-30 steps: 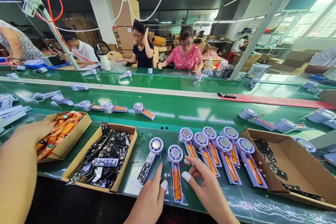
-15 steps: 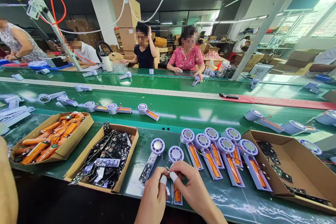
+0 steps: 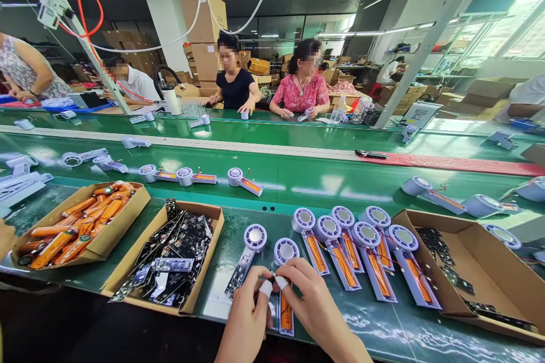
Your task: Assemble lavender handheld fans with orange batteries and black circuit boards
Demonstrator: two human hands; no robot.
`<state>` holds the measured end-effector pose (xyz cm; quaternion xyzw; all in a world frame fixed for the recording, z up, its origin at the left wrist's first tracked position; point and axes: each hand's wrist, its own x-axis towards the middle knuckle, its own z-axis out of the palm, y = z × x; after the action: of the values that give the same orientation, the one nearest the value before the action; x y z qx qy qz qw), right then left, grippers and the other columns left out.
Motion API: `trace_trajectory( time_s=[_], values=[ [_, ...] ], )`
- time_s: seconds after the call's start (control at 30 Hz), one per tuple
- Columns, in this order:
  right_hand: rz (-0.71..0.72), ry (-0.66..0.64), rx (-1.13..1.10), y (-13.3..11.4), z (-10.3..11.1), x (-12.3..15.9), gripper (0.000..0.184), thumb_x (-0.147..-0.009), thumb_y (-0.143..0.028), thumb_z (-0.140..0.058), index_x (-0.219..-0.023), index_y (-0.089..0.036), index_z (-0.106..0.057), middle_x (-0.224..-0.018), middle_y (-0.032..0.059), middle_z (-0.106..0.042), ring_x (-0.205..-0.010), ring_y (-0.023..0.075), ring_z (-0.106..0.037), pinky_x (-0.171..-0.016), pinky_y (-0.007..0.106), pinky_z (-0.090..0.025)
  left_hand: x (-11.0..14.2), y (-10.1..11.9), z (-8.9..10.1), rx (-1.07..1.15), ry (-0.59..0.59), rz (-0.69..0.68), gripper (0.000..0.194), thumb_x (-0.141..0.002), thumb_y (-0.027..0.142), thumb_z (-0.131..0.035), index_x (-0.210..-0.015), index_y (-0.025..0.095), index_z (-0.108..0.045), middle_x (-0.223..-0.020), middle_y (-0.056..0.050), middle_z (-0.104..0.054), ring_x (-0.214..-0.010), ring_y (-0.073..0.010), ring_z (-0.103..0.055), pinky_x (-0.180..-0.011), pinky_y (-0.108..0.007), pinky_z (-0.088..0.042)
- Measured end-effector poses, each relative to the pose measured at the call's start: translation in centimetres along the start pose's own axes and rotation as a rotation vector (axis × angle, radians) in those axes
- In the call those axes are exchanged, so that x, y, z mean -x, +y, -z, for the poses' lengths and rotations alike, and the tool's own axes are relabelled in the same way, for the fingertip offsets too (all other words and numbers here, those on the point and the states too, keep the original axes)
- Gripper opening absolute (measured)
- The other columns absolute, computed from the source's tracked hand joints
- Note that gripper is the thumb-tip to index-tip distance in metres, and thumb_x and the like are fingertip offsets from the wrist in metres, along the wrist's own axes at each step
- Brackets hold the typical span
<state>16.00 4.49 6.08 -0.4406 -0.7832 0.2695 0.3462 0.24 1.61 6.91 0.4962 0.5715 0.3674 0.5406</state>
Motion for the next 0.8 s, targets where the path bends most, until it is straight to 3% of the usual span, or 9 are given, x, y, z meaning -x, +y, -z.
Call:
trace_trajectory(
  time_s=[0.1,0.17,0.3,0.4,0.67,0.8],
  values=[
    [0.013,0.016,0.112,-0.2,-0.1,0.0,0.020,-0.091,-0.004,-0.050,-0.097,-0.021,-0.060,-0.093,0.0043,-0.057,-0.086,0.0208,-0.057,-0.075,0.034,-0.049,0.2,-0.4,-0.1,0.095,0.079,-0.003,0.032,-0.092,0.038,-0.046,-0.119,0.022,-0.045,-0.073,0.001,-0.063,-0.052,-0.0120,-0.055,-0.045,-0.019,-0.042],
    [0.037,-0.001,0.204,-0.5,-0.1,0.0,0.020,-0.090,-0.004,-0.051,-0.096,-0.021,-0.059,-0.092,0.0046,-0.058,-0.083,0.0217,-0.055,-0.072,0.035,-0.049,0.2,-0.7,-0.1,0.099,0.071,-0.015,0.032,-0.092,0.037,-0.046,-0.118,0.020,-0.047,-0.085,-0.004,-0.069,-0.061,-0.0143,-0.062,-0.054,-0.023,-0.049],
    [0.114,-0.008,0.413,-1.2,0.0,-0.1,0.021,-0.086,-0.001,-0.050,-0.090,-0.019,-0.060,-0.088,0.0063,-0.059,-0.079,0.0243,-0.053,-0.069,0.039,-0.048,0.4,-1.0,-0.1,0.001,0.036,-0.061,0.030,-0.092,0.029,-0.042,-0.117,0.019,-0.055,-0.107,-0.011,-0.069,-0.076,-0.0185,-0.067,-0.067,-0.029,-0.054],
    [0.133,-0.035,0.428,-1.5,0.2,-0.3,0.022,-0.087,0.000,-0.049,-0.091,-0.018,-0.061,-0.089,0.0067,-0.060,-0.080,0.0247,-0.054,-0.071,0.040,-0.048,0.5,-1.2,0.1,-0.114,0.070,-0.128,0.033,-0.092,0.029,-0.043,-0.119,0.018,-0.060,-0.120,-0.013,-0.066,-0.084,-0.0212,-0.068,-0.075,-0.032,-0.055],
    [-0.054,-0.168,0.032,-1.2,2.0,-1.2,0.026,-0.091,-0.002,-0.053,-0.102,-0.023,-0.065,-0.097,0.0030,-0.061,-0.092,0.0204,-0.055,-0.080,0.032,-0.046,0.0,-0.3,1.7,-0.004,-0.051,-0.120,0.031,-0.092,0.031,-0.049,-0.115,0.018,-0.066,-0.105,-0.009,-0.070,-0.075,-0.0175,-0.067,-0.067,-0.027,-0.052],
    [-0.072,-0.235,-0.036,-1.8,2.7,-1.8,0.024,-0.094,-0.009,-0.052,-0.090,-0.025,-0.069,-0.089,0.0010,-0.061,-0.090,0.0190,-0.055,-0.078,0.030,-0.045,-0.4,-0.3,1.9,-0.038,-0.101,-0.159,0.029,-0.094,0.031,-0.049,-0.112,0.019,-0.069,-0.085,-0.004,-0.068,-0.072,-0.0166,-0.064,-0.063,-0.024,-0.048]
  ],
)
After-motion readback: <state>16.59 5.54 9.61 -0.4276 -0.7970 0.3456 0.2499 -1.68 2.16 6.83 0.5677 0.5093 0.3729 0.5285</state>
